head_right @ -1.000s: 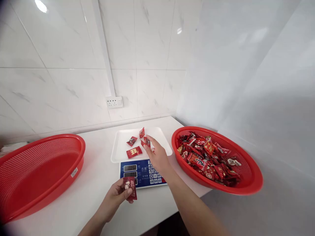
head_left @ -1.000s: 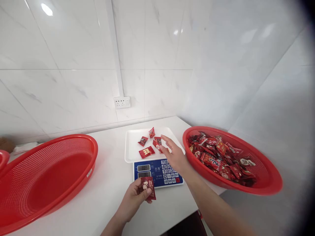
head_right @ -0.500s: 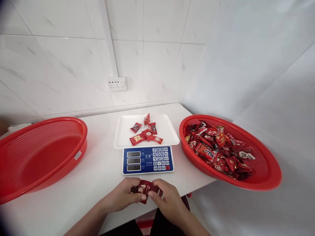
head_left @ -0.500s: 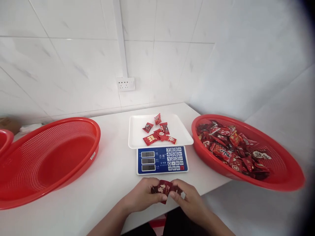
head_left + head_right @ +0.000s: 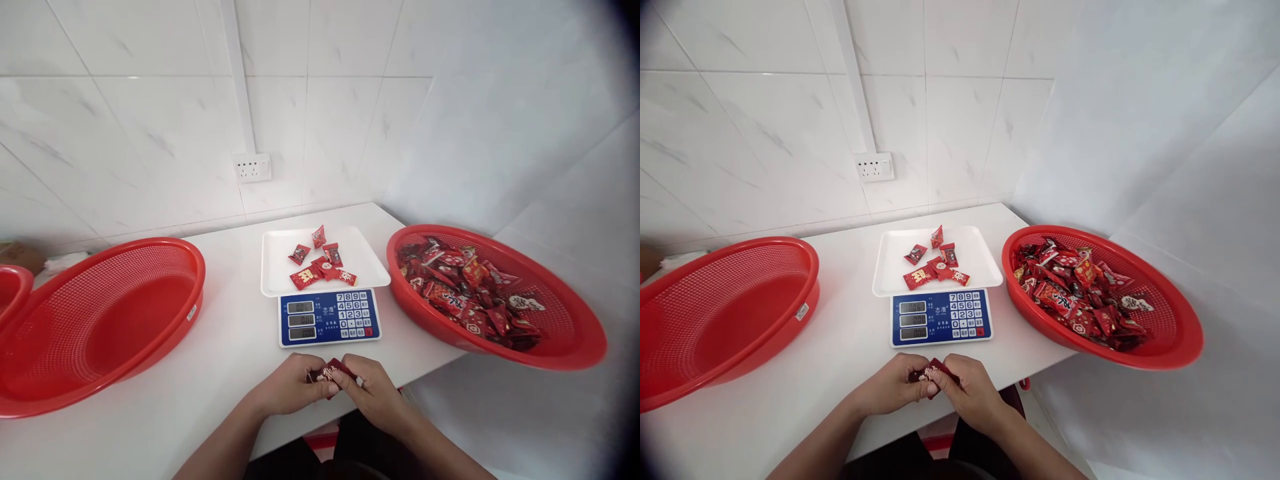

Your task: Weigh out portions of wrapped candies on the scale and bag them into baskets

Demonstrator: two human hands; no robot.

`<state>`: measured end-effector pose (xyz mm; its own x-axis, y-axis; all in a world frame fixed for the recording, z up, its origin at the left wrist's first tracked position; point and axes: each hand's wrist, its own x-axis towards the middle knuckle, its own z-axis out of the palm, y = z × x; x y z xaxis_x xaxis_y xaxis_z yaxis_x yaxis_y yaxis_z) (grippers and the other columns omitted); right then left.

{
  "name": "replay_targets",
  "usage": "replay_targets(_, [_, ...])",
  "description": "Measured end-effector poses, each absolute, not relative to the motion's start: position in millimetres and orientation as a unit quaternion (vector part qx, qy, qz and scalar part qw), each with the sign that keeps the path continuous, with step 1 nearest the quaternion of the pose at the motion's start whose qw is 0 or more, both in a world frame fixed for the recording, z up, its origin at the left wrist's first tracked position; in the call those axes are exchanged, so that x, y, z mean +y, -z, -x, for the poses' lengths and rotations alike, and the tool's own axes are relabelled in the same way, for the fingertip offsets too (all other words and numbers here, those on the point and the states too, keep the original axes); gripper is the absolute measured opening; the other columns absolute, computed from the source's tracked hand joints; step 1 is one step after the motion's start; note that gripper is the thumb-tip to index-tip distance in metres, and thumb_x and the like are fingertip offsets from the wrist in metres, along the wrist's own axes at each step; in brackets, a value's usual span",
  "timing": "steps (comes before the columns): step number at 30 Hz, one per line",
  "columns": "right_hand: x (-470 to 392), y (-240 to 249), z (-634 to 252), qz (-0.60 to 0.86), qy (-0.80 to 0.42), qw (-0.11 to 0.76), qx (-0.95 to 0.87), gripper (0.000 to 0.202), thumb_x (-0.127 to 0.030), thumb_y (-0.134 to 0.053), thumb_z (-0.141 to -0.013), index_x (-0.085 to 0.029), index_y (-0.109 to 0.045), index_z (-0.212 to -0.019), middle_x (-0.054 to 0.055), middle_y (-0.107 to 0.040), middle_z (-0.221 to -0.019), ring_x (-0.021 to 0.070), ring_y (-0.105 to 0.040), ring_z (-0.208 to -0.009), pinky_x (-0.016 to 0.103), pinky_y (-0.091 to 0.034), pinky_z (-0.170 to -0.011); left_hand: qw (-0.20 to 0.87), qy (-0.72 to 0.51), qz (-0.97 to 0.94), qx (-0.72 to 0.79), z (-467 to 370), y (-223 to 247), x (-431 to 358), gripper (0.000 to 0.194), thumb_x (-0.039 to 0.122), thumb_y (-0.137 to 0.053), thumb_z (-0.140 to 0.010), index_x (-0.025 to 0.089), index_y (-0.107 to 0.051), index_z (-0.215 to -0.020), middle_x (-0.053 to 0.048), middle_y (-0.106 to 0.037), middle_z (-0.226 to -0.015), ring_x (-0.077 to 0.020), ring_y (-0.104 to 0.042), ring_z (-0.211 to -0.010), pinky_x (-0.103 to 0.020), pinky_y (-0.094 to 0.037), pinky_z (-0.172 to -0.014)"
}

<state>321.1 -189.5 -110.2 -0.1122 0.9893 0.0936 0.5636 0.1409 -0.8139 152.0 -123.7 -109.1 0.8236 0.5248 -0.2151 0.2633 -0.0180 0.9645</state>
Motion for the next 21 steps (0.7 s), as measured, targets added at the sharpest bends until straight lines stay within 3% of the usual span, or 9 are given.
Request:
replay_targets(4, [-190.2, 110.1, -322.1, 0.585, -0.324, 0.334, -0.664, 0.042, -0.047, -0.04, -0.089, -0.02, -0.042, -0.056, -0.001, -0.05, -0.056, 0.012, -0.044, -0.054, 0.024, -0.034, -0.052, 0.623, -0.105, -0.726, 0.272, -149.8, 107.7, -122.6, 0.038, 0.051, -0.055, -0.079, 0.014, -0.061, -0.07, 0.0, -0.055, -0.065, -0.0097, -0.044, -0.06, -0.021, -0.035, -0.056])
replay_targets(12, [-195.7, 103.4, -323.2, 0.533, -0.477, 0.309, -0.627, 0.041, -0.047, -0.042, -0.089, -0.018, -0.055, -0.064, -0.002, -0.057, -0.06, 0.0121, -0.048, -0.057, 0.023, -0.036, -0.054, 0.619, -0.078, -0.737, 0.259, -150.1, 102.5, -125.7, 0.036, 0.049, -0.06, -0.075, 0.015, -0.061, -0.065, 0.002, -0.054, -0.061, -0.0088, -0.045, -0.058, -0.02, -0.033, -0.054])
replay_targets(21, [-195.8, 108.0, -321.7, 0.529, -0.449, 0.351, -0.629, 0.046, -0.05, -0.036, -0.091, -0.018, -0.06, -0.068, 0.002, -0.06, -0.063, 0.0135, -0.052, -0.059, 0.023, -0.039, -0.057, 0.634, -0.131, -0.71, 0.278, -154.6, 110.0, -126.3, 0.049, 0.061, -0.059, -0.07, 0.013, -0.056, -0.06, 0.002, -0.049, -0.058, -0.008, -0.039, -0.056, -0.02, -0.029, -0.051])
